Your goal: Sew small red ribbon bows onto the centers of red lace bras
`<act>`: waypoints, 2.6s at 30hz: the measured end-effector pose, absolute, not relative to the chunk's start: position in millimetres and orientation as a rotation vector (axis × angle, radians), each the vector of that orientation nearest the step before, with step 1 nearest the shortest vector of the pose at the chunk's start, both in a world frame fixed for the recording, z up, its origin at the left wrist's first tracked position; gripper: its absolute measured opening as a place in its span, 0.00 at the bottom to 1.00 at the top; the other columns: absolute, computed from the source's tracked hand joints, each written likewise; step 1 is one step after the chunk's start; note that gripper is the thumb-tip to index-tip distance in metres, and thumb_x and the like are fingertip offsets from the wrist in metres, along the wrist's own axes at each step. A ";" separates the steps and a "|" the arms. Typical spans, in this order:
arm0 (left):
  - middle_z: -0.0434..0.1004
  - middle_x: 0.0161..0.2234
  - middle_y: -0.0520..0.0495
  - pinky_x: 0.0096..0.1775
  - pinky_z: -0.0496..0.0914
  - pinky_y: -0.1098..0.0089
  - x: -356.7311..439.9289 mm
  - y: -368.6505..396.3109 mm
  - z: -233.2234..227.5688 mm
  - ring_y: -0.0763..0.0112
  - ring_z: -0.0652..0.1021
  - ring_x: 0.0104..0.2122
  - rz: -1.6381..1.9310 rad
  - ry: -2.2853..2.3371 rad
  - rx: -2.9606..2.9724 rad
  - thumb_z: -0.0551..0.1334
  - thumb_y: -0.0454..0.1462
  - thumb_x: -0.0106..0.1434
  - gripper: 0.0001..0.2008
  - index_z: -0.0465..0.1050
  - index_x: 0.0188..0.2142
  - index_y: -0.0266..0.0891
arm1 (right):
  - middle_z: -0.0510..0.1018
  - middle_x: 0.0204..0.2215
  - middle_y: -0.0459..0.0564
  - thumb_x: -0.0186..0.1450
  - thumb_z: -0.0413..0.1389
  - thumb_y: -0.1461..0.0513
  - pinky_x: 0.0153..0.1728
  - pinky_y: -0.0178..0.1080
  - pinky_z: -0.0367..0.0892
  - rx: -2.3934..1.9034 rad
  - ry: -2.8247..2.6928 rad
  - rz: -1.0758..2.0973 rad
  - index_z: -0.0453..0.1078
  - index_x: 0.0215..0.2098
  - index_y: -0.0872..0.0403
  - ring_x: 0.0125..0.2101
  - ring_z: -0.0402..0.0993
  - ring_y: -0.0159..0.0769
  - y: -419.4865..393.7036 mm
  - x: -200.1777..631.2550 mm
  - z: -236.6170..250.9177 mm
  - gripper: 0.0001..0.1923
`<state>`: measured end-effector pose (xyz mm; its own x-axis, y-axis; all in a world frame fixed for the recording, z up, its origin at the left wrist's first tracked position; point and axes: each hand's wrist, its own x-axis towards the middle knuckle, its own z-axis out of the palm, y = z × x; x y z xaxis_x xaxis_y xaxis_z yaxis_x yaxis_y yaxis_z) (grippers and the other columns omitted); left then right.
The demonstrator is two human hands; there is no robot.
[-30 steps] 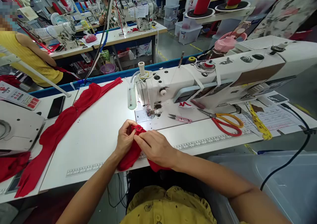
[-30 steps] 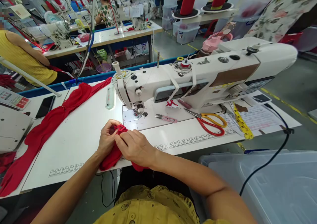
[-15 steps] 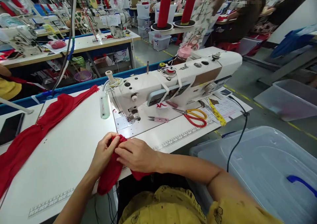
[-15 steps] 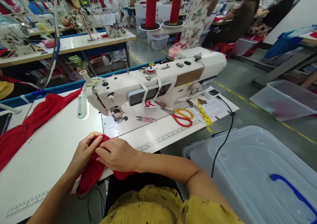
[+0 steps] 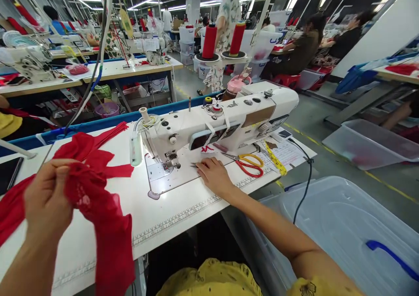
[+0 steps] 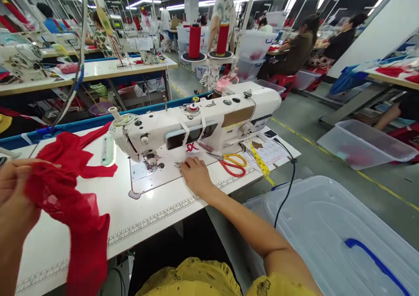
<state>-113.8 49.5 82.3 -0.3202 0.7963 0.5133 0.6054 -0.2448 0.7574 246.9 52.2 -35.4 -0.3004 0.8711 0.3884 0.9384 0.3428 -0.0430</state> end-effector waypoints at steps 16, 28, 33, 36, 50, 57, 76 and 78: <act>0.76 0.36 0.48 0.42 0.70 0.68 -109.3 28.4 -2.0 0.68 0.76 0.36 1.452 1.502 1.413 0.61 0.49 0.65 0.15 0.73 0.39 0.40 | 0.80 0.37 0.50 0.72 0.51 0.64 0.38 0.40 0.69 -0.833 -2.186 0.546 0.74 0.47 0.53 0.38 0.74 0.36 35.9 174.8 -9.0 0.10; 0.76 0.41 0.48 0.39 0.71 0.70 -84.8 7.8 -8.1 0.70 0.76 0.37 1.433 1.155 1.052 0.66 0.48 0.62 0.14 0.72 0.37 0.40 | 0.81 0.40 0.49 0.67 0.57 0.59 0.47 0.42 0.70 -0.694 -1.901 1.230 0.74 0.49 0.53 0.42 0.76 0.35 66.2 82.8 2.2 0.14; 0.74 0.38 0.49 0.42 0.68 0.70 -83.7 5.4 -0.6 0.69 0.74 0.39 1.510 1.470 1.251 0.62 0.43 0.66 0.09 0.72 0.40 0.42 | 0.77 0.33 0.46 0.64 0.60 0.58 0.40 0.39 0.71 -0.804 -1.816 1.203 0.74 0.47 0.54 0.35 0.75 0.34 62.8 86.6 -6.2 0.14; 0.73 0.32 0.51 0.39 0.66 0.70 -83.2 -1.4 10.6 0.69 0.72 0.33 1.410 1.631 1.383 0.58 0.44 0.68 0.11 0.72 0.35 0.42 | 0.76 0.32 0.45 0.64 0.60 0.59 0.41 0.40 0.70 -0.821 -1.840 1.112 0.73 0.47 0.53 0.36 0.74 0.34 62.4 89.8 -8.4 0.14; 0.77 0.40 0.45 0.51 0.66 0.61 -84.6 20.4 26.5 0.60 0.74 0.45 1.246 1.507 1.726 0.62 0.40 0.64 0.08 0.74 0.29 0.42 | 0.71 0.24 0.43 0.62 0.61 0.50 0.23 0.34 0.61 -0.812 -1.585 1.720 0.70 0.33 0.55 0.22 0.63 0.27 68.4 97.8 4.6 0.15; 0.75 0.30 0.51 0.35 0.69 0.69 -92.4 43.9 15.7 0.71 0.75 0.30 1.086 1.218 1.376 0.65 0.41 0.61 0.07 0.70 0.35 0.41 | 0.68 0.25 0.43 0.62 0.61 0.50 0.24 0.34 0.58 -0.884 -1.515 1.720 0.67 0.30 0.53 0.25 0.63 0.28 72.1 98.0 8.2 0.15; 0.70 0.31 0.52 0.33 0.63 0.72 -89.0 49.2 -4.0 0.74 0.69 0.30 0.937 1.128 1.097 0.62 0.44 0.65 0.11 0.72 0.34 0.39 | 0.69 0.25 0.43 0.63 0.60 0.51 0.29 0.35 0.61 -0.974 -1.566 1.646 0.69 0.32 0.54 0.27 0.64 0.29 83.3 97.8 -10.7 0.15; 0.69 0.31 0.52 0.34 0.62 0.72 -88.7 49.3 -3.1 0.74 0.68 0.30 0.943 1.127 1.103 0.62 0.44 0.66 0.11 0.72 0.34 0.38 | 0.69 0.25 0.43 0.63 0.60 0.50 0.30 0.36 0.62 -0.983 -1.562 1.642 0.69 0.32 0.54 0.27 0.64 0.29 83.2 97.8 -10.2 0.15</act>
